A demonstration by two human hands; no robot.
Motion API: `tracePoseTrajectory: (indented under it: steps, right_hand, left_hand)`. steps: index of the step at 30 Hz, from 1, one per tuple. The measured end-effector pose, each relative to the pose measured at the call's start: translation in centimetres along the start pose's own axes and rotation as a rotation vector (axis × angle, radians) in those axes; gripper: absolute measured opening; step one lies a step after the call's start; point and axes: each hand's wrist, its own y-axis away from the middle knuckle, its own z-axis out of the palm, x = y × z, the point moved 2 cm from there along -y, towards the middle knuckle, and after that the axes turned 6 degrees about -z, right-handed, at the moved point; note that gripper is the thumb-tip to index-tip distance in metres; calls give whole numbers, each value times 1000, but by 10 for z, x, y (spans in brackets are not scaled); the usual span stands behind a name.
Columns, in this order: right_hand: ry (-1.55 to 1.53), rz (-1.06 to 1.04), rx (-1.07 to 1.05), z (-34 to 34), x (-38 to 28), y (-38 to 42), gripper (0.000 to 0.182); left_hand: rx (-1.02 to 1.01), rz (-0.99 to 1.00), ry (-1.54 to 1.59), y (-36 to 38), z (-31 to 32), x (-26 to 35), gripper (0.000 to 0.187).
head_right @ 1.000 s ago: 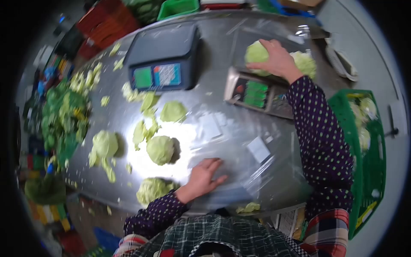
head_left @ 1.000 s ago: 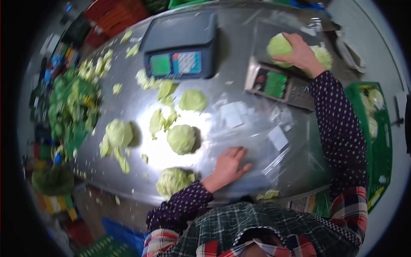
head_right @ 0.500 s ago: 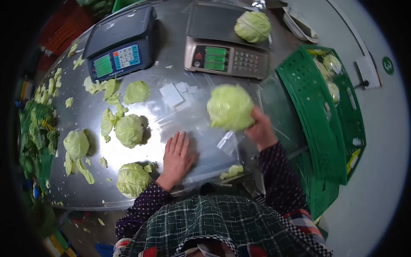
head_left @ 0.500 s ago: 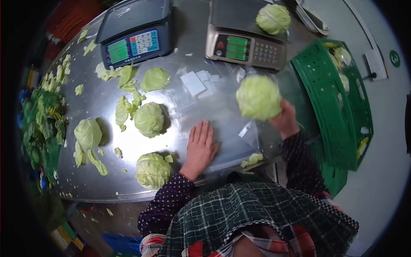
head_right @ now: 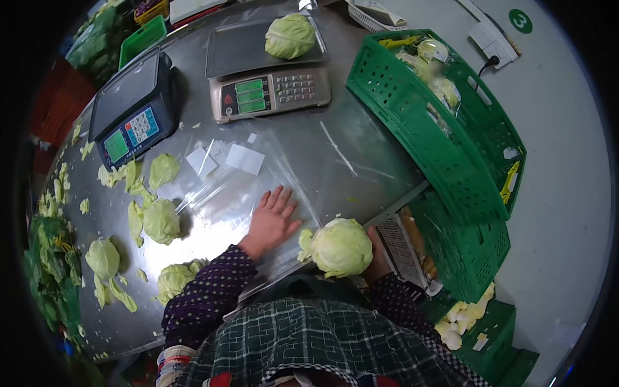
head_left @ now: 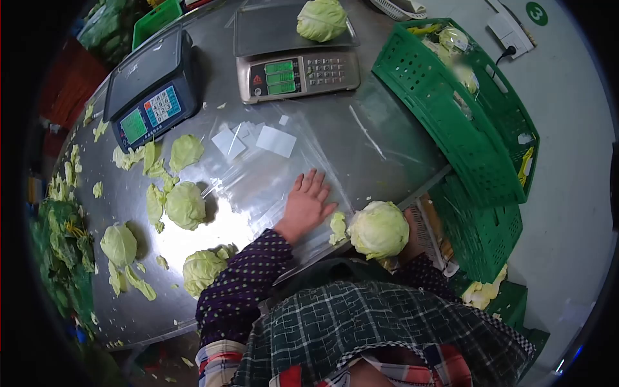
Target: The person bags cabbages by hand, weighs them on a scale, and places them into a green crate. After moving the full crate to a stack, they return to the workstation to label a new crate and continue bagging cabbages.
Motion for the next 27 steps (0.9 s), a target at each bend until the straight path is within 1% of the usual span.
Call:
tracePoseTrajectory:
  steps: [1, 2, 3, 4, 5, 6, 7, 9, 11, 13, 14, 16, 17, 19, 20, 21, 23, 24, 25, 27]
  right_hand:
    - [0, -11, -10, -3, -1, 1, 78]
    - [11, -37, -27, -6, -1, 2, 76]
    - [14, -66, -47, -4, -1, -1, 75]
    - [-85, -32, -94, -1, -4, -1, 72]
    - [-89, -32, -108, 0, -5, -3, 72]
    - [-108, -14, -95, 0, -7, -7, 72]
    - [-126, 3, -82, 0, -9, -11, 71]
    - [-149, 13, -92, -7, -11, -20, 69]
    - [-170, 24, -102, -17, -13, -39, 67]
    - [-199, -5, -25, -31, -15, -62, 59]
    - [-203, -4, -35, -31, -18, -76, 59]
    - [-236, 5, -141, -22, -24, -103, 53]
    - [-246, 8, -147, -17, -28, -113, 53]
    - [-223, 41, -152, -8, -33, -130, 51]
    - [-214, 45, -175, -9, -33, -136, 51]
    - [-213, 55, -174, -11, -32, -141, 51]
    - [-160, -34, -156, -22, -31, -141, 49]
    - [-156, -16, -139, -23, -32, -139, 49]
    - [-105, 17, -133, -22, -34, -139, 49]
    - [-45, 50, -135, -17, -39, -133, 49]
  left_hand:
    - [-85, 17, -43, -4, 7, 4, 42]
    - [-79, -15, -83, -7, 13, 2, 39]
    - [-68, -7, -103, -13, 18, 0, 39]
    - [-19, -32, -29, -17, 24, 0, 36]
    - [30, -62, 48, -21, 27, 5, 33]
    - [-3, -133, 82, -29, 27, 13, 24]
    - [6, -134, 69, -36, 31, 18, 24]
    - [-95, -205, -135, -46, 48, 20, 18]
    - [-85, -223, -149, -51, 53, 16, 17]
    - [-117, -254, -52, -50, 47, 13, 14]
    - [-114, -254, -62, -49, 43, 13, 14]
    - [-84, -418, 213, -41, 32, 12, 12]
    - [-88, -419, 202, -37, 25, 14, 12]
    - [122, -447, 271, -28, 7, 15, 13]
    - [174, -460, 273, -23, 4, 13, 7]
    - [173, -470, 272, -20, 3, 9, 7]
    - [233, -497, 146, -10, 2, 6, 22]
    - [154, -446, 111, -12, -8, 9, 34]
    - [143, -460, 119, -13, -14, 13, 34]
    - [13, -210, -107, -18, -20, 20, 48]
